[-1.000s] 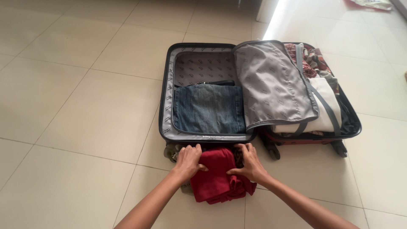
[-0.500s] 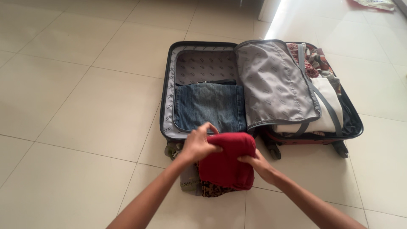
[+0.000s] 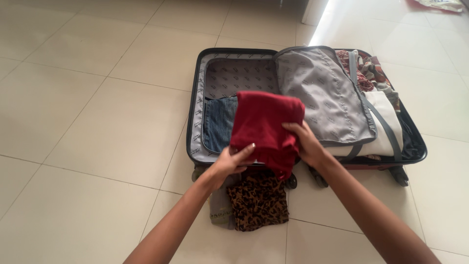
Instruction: The person packs a suitcase by folding and placing several garments, including jeans, a red shirt, and patterned tops, into both halves of the open suitcase. They then retrieve a toiletry bag and a bottle of lotion from a nearby shelf and place them into the toiletry bag on the floor.
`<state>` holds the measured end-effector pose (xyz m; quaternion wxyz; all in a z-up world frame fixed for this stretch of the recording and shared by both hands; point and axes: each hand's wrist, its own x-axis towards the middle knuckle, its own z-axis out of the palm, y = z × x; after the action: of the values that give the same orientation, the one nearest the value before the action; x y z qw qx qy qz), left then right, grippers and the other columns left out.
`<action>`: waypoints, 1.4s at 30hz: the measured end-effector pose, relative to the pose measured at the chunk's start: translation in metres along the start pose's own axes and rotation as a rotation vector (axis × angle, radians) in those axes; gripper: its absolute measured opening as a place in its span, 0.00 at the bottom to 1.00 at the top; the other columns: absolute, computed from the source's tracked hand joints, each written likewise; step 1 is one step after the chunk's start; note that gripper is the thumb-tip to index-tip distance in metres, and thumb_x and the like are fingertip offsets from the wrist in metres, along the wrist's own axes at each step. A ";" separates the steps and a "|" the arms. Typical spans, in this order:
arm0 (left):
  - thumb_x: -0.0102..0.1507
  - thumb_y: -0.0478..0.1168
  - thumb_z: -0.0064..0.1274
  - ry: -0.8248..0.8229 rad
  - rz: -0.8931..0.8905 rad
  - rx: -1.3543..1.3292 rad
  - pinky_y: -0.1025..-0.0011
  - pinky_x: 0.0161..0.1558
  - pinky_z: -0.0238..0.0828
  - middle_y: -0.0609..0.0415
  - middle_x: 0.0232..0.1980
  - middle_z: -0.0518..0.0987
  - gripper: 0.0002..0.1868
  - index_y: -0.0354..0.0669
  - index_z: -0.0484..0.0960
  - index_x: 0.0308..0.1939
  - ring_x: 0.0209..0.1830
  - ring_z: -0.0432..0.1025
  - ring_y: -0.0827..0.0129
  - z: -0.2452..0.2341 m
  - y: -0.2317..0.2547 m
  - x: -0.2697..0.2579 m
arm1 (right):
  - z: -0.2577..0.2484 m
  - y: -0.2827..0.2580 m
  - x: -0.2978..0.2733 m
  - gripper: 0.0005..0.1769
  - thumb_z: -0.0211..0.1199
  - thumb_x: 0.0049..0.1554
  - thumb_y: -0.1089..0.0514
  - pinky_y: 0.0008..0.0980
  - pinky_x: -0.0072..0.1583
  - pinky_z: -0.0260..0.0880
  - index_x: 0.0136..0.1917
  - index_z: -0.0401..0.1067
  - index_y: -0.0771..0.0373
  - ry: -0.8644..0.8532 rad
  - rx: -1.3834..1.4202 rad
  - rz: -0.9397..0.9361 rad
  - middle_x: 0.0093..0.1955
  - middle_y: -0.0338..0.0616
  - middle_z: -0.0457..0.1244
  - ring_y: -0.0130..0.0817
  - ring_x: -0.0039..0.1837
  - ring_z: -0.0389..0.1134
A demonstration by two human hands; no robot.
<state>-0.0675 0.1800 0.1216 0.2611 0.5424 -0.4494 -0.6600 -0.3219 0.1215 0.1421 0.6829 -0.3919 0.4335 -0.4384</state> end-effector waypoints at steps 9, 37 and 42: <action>0.57 0.71 0.51 0.287 0.031 -0.035 0.49 0.72 0.55 0.40 0.71 0.71 0.51 0.42 0.63 0.74 0.76 0.60 0.50 -0.006 0.004 0.070 | -0.004 -0.011 0.083 0.36 0.65 0.50 0.65 0.39 0.62 0.77 0.71 0.58 0.66 -0.108 -0.051 -0.168 0.63 0.51 0.64 0.43 0.63 0.69; 0.37 0.87 0.54 -0.114 0.175 1.093 0.41 0.76 0.10 0.45 0.83 0.16 0.89 0.45 0.18 0.79 0.83 0.10 0.53 -0.004 -0.085 0.196 | -0.037 0.053 0.103 0.80 0.81 0.29 0.30 0.64 0.79 0.40 0.84 0.36 0.35 -0.469 -1.717 0.055 0.88 0.38 0.19 0.43 0.86 0.12; 0.58 0.82 0.29 -0.192 0.125 0.932 0.44 0.78 0.09 0.55 0.84 0.15 0.61 0.56 0.20 0.80 0.83 0.08 0.61 -0.015 -0.080 0.212 | -0.046 0.066 0.114 0.81 0.82 0.29 0.31 0.63 0.79 0.42 0.83 0.33 0.36 -0.476 -1.770 -0.004 0.87 0.37 0.17 0.44 0.84 0.10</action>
<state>-0.1006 0.0359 -0.0510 -0.0134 0.5101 -0.7513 -0.4185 -0.3203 0.0276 0.0390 0.2039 -0.8529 0.4582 0.1451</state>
